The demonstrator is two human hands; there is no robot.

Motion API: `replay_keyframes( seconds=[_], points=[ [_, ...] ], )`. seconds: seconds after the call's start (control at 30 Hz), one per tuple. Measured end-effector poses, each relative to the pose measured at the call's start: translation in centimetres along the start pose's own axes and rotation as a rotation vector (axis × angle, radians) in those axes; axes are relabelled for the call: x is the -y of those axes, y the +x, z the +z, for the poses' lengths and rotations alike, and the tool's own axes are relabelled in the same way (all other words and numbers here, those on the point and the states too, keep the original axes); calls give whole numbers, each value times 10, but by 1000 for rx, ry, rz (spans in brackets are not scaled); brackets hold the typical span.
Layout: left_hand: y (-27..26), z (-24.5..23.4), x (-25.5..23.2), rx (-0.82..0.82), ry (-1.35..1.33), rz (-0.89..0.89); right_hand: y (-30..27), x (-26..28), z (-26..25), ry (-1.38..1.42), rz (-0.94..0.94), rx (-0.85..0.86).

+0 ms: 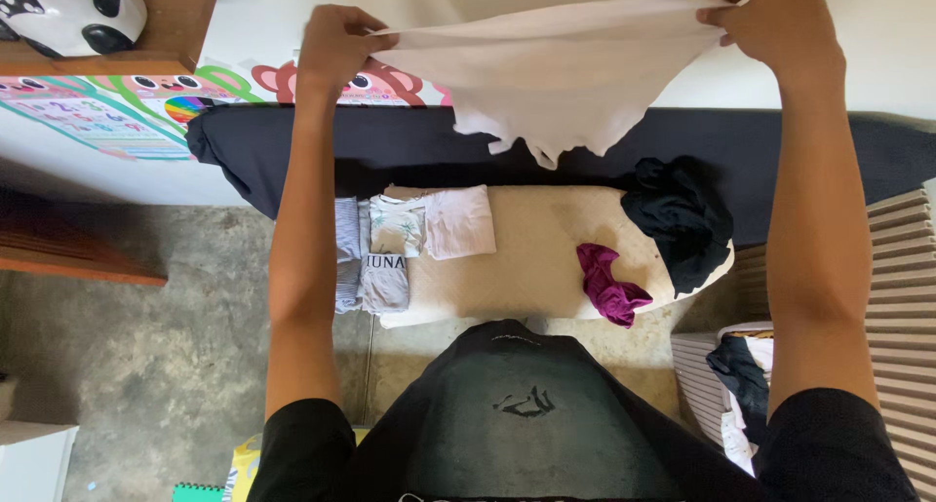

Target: The person folds multiple pieces of clothing one by one on a small table, including shorts, shirts, and underwear. Each item is smoothed, folded into a compact rectangle, and placed in a neat stack.

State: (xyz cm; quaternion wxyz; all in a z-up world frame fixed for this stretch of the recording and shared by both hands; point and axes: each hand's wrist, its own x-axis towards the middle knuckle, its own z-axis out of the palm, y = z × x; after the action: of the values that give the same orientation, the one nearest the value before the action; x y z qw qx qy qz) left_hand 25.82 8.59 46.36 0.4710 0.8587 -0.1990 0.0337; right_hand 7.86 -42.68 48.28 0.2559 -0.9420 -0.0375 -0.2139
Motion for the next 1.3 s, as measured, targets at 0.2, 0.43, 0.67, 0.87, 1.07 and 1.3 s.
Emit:
replay_keyframes(
  seconds=[0.2, 0.43, 0.67, 0.87, 1.07, 1.3],
  points=[
    [-3, -12, -9, 4, 211, 66, 4, 3, 0, -94, 46, 31],
    [-7, -19, -11, -12, 220, 106, 1, 15, -2, 59, 204, 93],
    [-13, -18, -24, 28, -55, 149, -7, 18, -1, -40, 21, 11],
    [-66, -16, -50, 45, -29, 134, -55, 46, -24, 169, 155, -9],
    [-205, 3, -39, 141, 151, 97, -175, 50, -23, -18, 303, 204],
    [-334, 61, 27, 431, -7, -359, -338, 35, 47, 241, 724, 379]
  ],
)
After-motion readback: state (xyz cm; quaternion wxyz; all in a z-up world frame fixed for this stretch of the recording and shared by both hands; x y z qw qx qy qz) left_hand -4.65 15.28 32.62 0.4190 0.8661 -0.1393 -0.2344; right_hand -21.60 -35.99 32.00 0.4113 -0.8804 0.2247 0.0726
